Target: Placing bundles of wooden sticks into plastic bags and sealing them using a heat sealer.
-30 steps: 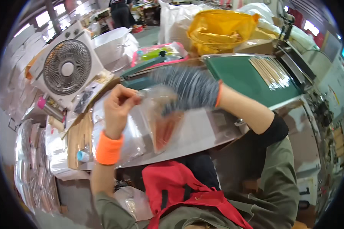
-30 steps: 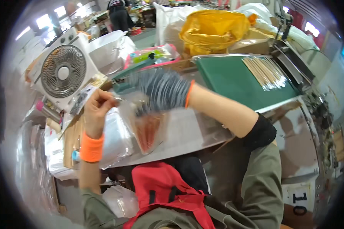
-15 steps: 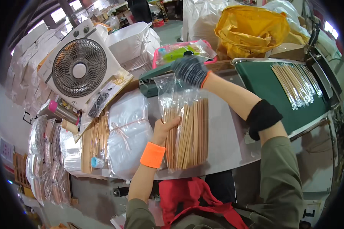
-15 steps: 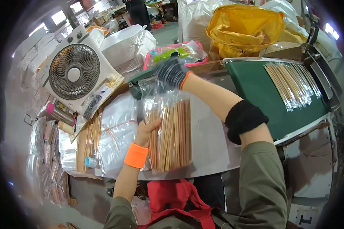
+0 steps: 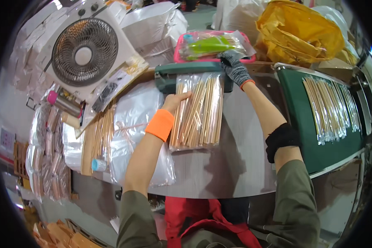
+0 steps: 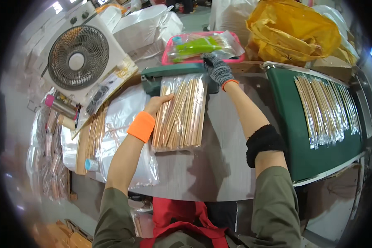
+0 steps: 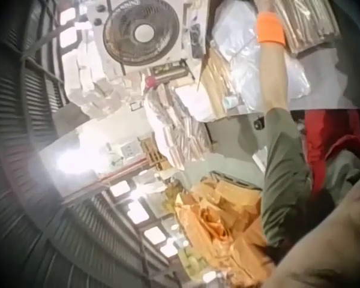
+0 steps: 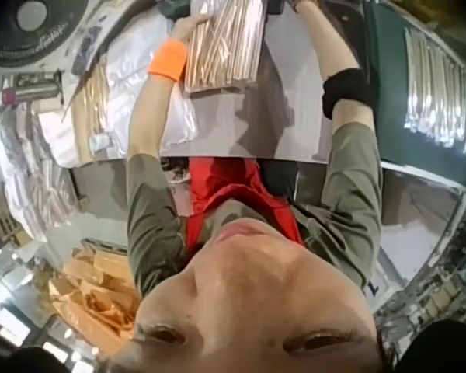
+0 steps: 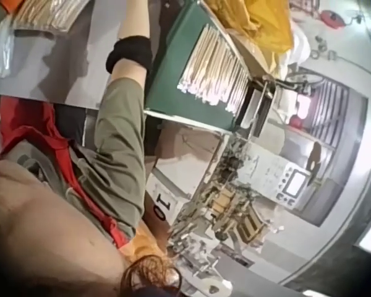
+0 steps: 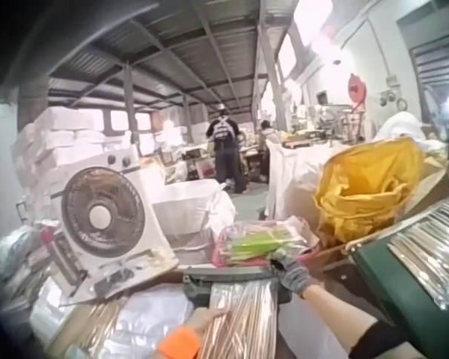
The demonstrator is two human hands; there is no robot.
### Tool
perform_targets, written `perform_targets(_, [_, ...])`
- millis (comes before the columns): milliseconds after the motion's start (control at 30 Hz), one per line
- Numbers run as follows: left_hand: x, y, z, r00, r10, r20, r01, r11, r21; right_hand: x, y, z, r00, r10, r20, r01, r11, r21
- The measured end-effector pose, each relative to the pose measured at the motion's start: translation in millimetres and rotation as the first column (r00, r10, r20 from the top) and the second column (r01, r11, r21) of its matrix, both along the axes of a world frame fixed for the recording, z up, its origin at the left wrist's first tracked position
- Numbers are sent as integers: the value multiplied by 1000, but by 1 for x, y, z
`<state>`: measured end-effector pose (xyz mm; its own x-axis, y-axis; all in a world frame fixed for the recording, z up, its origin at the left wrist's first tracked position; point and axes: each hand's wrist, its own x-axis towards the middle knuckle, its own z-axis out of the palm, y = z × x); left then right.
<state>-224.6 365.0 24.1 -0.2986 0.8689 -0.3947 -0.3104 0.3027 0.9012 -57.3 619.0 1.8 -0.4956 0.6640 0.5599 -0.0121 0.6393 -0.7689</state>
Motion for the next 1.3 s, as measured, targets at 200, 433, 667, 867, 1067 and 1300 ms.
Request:
perform_targets(200, [58,-213,26,669,27,-743,25,998,59,-17,-36,37,904,-220,367,109,948,300])
perform_targets(433, [177,-526,57,804,46,-593,-262,923,-283,-41,-93,52,828,-273,490,127,942,311])
perform_targets(667, [249,-606,24,652,-383,-654,-170,767,-618,-26,-51,46,909,-183,375,117,974,192])
perform_targets(867, [257,-590,-13,497,-485,-720,103,856,-506,-11,-217,-39,978,181,-104,-184,509,-841])
perform_targets(1067, [268,-608,-18,417,-458,-785,120,884,-452,33,-487,-8,823,129,-553,-525,-198,-828])
perform_targets(1300, [273,-678,20,296,-686,-665,122,717,-686,-2,-629,-4,308,912,-271,-720,37,-693])
